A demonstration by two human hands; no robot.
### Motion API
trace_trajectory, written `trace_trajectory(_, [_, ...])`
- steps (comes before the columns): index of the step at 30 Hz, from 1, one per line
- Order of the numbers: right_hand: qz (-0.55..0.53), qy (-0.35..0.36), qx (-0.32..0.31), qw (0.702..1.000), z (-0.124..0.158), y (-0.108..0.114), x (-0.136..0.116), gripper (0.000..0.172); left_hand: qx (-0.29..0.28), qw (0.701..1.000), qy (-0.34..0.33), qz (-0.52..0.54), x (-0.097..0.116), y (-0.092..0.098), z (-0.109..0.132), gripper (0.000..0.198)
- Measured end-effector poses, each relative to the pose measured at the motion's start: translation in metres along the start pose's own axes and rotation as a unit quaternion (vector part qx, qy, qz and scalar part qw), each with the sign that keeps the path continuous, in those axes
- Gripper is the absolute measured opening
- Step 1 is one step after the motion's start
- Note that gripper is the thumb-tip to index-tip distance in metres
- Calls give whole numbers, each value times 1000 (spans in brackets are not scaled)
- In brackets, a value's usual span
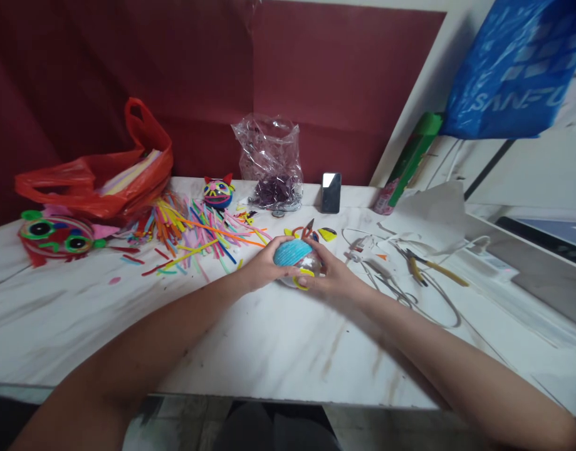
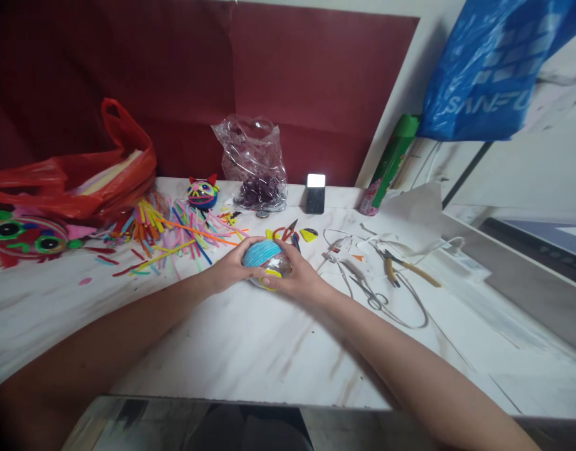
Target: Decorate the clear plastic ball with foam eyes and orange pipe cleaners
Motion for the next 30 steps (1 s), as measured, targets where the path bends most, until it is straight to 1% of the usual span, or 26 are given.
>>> trace_trajectory(2, [-9, 1, 14, 1000, 0, -1, 2, 96, 5, 1000, -6, -5, 2, -3, 2, 78])
trace_trajectory(5, [-21, 5, 30, 999, -1, 1, 7, 90, 5, 1000, 4, 4, 1, -6, 4, 78])
trace_trajectory(10, [-32, 4, 46, 998, -2, 4, 10, 83, 6, 1000, -7, 11, 1, -5, 3, 79])
trace_trajectory(14, [-37, -1, 52, 998, -2, 5, 10, 82, -20, 999, -14, 46, -1, -2, -2, 64])
trace_trajectory(16, [-38, 1, 47, 998, -2, 3, 9, 82, -30, 997, -12, 69, -4, 0, -3, 60])
trace_trajectory(18, [-38, -3, 43, 998, -1, 2, 9, 82, -43, 997, -12, 68, -5, -2, -2, 63])
trace_trajectory(20, [-39, -9, 47, 998, -1, 3, 10, 81, -48, 998, -15, 34, -5, -6, 0, 77])
trace_trajectory(22, [-42, -12, 52, 998, -1, 6, 11, 81, -27, 999, -20, -18, -2, -7, 3, 91])
trace_trajectory(25, [-72, -16, 26, 997, -2, 5, 12, 79, 30, 997, -13, -76, 2, -4, 7, 98])
trace_trajectory(27, [-104, -19, 5, 994, -2, 3, 13, 74, 46, 996, 4, -74, 1, -2, 7, 101])
trace_trajectory(28, [-119, -23, 5, 993, -2, 3, 14, 70, 49, 997, 11, -63, -1, -1, 5, 101])
trace_trajectory(30, [-155, -37, 26, 987, -2, 2, 17, 64, 57, 998, 9, -34, -5, 4, 1, 97])
Point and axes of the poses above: each hand's wrist, its own z-axis away from the middle knuckle, its own y-axis out of the back of the hand, x = y × z, the point moved 9 cm from there along -z, towards the middle knuckle, and after that the axes turned 4 degrees about y, right-handed, at the moved point
